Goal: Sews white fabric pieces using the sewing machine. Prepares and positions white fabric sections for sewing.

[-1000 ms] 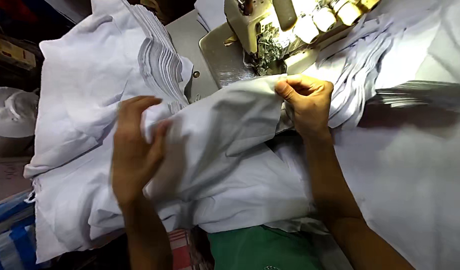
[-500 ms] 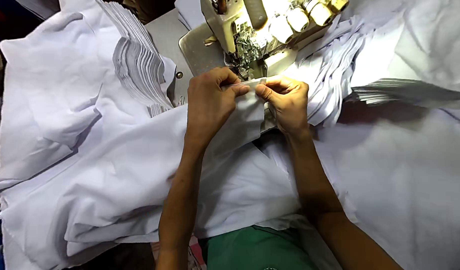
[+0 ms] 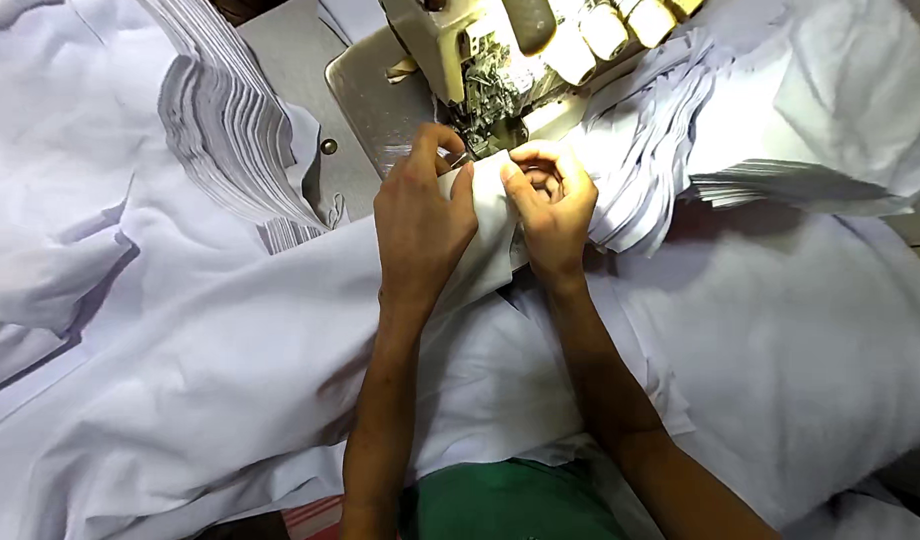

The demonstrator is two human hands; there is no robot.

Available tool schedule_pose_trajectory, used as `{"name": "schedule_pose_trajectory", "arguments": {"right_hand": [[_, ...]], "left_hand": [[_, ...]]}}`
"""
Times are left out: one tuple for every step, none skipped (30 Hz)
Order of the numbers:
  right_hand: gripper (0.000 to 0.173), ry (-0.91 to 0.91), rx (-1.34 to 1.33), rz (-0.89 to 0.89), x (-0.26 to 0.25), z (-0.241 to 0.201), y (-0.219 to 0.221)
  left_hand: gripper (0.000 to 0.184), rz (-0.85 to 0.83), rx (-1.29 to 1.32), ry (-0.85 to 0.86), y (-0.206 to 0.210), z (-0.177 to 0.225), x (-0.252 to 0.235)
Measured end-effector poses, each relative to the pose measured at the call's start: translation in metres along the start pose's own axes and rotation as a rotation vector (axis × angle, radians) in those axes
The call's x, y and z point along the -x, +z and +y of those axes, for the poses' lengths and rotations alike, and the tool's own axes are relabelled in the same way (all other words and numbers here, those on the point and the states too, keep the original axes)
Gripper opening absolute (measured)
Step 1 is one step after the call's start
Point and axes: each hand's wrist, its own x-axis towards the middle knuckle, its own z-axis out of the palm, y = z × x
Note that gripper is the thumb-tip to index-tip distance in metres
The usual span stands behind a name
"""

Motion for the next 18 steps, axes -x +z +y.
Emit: {"name": "schedule_pose_trajectory", "arguments": {"right_hand": [[0.023,0.011,-0.005,-0.016,0.002,-0.002,0.001],[0.024,0.02,-0.016,-0.027,0.002,-0.003,0.002],[0.024,0.035,-0.027,-0.028,0.003,-0.003,0.003],[0.024,0.045,-0.037,-0.033,0.003,-0.003,0.005],[0.025,0.047,-0.042,-0.037,0.002,-0.003,0.006],[0.026,0.053,-0.05,-0.037,0.002,-0.003,0.007],[0.027,0.061,-0.06,-0.037,0.002,-0.003,0.007],[0.028,0.069,-0.072,-0.039,0.002,-0.002,0.008],[0.029,0.071,-0.085,-0.038,0.002,-0.002,0.009],[0.028,0.065,-0.096,-0.031,0.001,0.0,0.011],[0.027,0.058,-0.113,-0.019,-0.002,0.002,0.013],[0.024,0.047,-0.14,0.003,-0.006,0.005,0.016],[0.02,0.028,-0.183,0.032,-0.013,0.009,0.02],[0.017,0.013,-0.211,0.052,-0.017,0.012,0.024],[0.015,0.001,-0.214,0.066,-0.02,0.012,0.027],[0.014,-0.01,-0.208,0.079,-0.021,0.012,0.029],[0.014,-0.02,-0.199,0.088,-0.021,0.012,0.031],[0.013,-0.028,-0.192,0.096,-0.021,0.012,0.031]], "left_hand": [[0.029,0.008,-0.01,0.004,0.001,0.0,0.003],[0.033,0.013,-0.015,0.017,0.001,0.001,0.007],[0.035,0.016,-0.017,0.021,0.0,0.002,0.009],[0.036,0.014,-0.019,0.017,0.0,0.003,0.011],[0.037,0.014,-0.02,0.011,0.0,0.003,0.011],[0.037,0.017,-0.021,0.004,0.0,0.004,0.011],[0.037,0.017,-0.023,-0.005,0.0,0.004,0.012],[0.038,0.016,-0.023,-0.013,0.0,0.004,0.011],[0.039,0.018,-0.024,-0.023,0.001,0.004,0.01],[0.039,0.024,-0.032,-0.038,0.003,0.004,0.006],[0.039,0.04,-0.045,-0.063,0.006,0.003,0.0],[0.038,0.063,-0.058,-0.086,0.009,0.002,-0.005],[0.037,0.098,-0.073,-0.111,0.013,0.0,-0.011],[0.037,0.121,-0.078,-0.13,0.015,-0.001,-0.015],[0.037,0.14,-0.079,-0.138,0.016,-0.002,-0.017],[0.038,0.157,-0.082,-0.141,0.017,-0.003,-0.019],[0.039,0.166,-0.087,-0.141,0.017,-0.004,-0.02],[0.04,0.172,-0.092,-0.139,0.017,-0.004,-0.02]]}}
